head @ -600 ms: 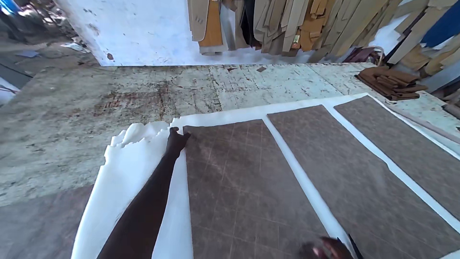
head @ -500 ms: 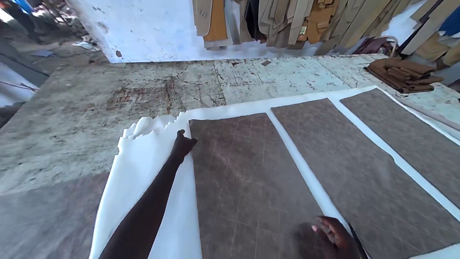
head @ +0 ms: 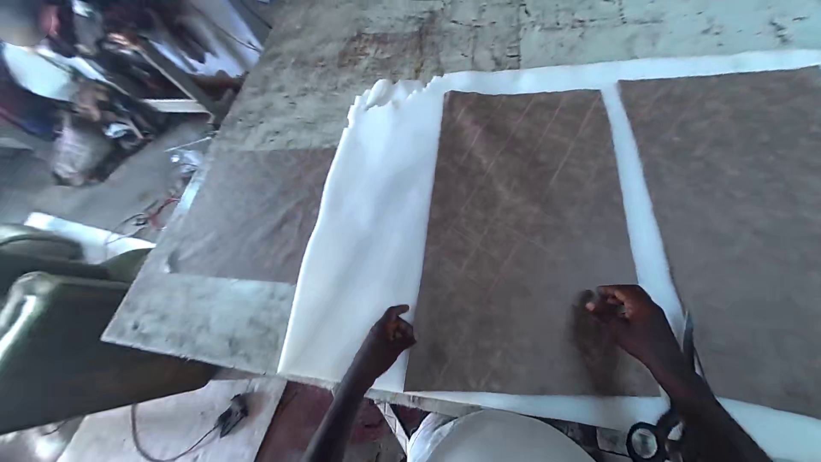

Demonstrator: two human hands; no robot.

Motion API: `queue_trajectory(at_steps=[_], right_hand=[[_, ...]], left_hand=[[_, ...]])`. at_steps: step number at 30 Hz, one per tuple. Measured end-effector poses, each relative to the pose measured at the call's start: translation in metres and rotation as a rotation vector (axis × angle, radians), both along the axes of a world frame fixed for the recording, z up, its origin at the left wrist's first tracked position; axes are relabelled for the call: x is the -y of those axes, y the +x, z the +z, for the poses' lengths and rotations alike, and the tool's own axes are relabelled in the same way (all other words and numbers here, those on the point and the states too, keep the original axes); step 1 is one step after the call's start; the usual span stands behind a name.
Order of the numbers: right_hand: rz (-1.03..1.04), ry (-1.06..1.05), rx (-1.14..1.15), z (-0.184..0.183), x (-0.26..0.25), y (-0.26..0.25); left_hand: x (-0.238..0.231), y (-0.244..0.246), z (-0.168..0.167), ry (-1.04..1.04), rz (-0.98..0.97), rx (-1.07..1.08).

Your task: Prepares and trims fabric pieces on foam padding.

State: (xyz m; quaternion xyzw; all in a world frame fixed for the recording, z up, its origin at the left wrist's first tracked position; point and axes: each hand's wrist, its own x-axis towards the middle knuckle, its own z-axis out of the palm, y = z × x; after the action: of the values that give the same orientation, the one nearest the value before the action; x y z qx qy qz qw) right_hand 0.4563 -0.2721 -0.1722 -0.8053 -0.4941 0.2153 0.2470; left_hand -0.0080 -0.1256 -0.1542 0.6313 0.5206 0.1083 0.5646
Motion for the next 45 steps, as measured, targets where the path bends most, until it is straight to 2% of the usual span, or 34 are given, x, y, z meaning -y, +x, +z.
queue_trajectory(at_steps=[3, 8, 11, 13, 18, 22, 25, 28, 32, 35, 38, 41, 43, 45], right_hand=[[0.053, -0.002, 0.08, -0.001, 0.005, -0.004], [0.119, -0.012, 0.042, -0.007, 0.002, 0.01], [0.036, -0.025, -0.053, 0.0, -0.01, 0.032], [-0.038, -0.029, -0.008, 0.003, -0.015, 0.051], [-0.083, -0.185, 0.049, 0.004, -0.024, 0.082], [-0.03, -0.079, 0.123, 0.013, -0.012, 0.071], [0.071, -0.08, 0.122, 0.031, 0.019, 0.047], [0.236, -0.117, 0.045, 0.031, 0.078, 0.012], [0.348, -0.045, 0.187, 0.0, 0.144, -0.023], [0.294, 0.083, 0.271, -0.017, 0.151, -0.018], [0.213, 0.168, 0.265, 0.011, 0.125, -0.001], [0.119, 0.364, 0.286, 0.073, 0.098, 0.022], [0.057, 0.521, 0.329, 0.117, 0.09, 0.028], [0.018, 0.655, 0.361, 0.142, 0.095, 0.025]], left_hand=[[0.035, -0.021, 0.001, -0.033, 0.001, -0.018], [0.051, -0.021, -0.001, 0.004, 0.03, -0.098], [0.056, -0.017, -0.002, 0.033, -0.001, -0.249], [0.06, -0.015, -0.006, 0.039, -0.007, -0.278], [0.053, -0.012, 0.001, -0.018, 0.099, -0.103], [0.045, 0.005, 0.033, -0.08, 0.216, 0.037], [0.039, 0.023, 0.058, -0.108, 0.283, 0.193], [0.036, 0.041, 0.079, -0.16, 0.353, 0.348], [0.036, 0.058, 0.095, -0.26, 0.492, 0.519], [0.032, 0.071, 0.105, -0.289, 0.516, 0.586], [0.018, 0.087, 0.125, -0.243, 0.461, 0.581], [-0.004, 0.1, 0.161, -0.15, 0.388, 0.576], [-0.01, 0.098, 0.192, -0.002, 0.333, 0.63], [-0.005, 0.082, 0.208, 0.188, 0.229, 0.704]])
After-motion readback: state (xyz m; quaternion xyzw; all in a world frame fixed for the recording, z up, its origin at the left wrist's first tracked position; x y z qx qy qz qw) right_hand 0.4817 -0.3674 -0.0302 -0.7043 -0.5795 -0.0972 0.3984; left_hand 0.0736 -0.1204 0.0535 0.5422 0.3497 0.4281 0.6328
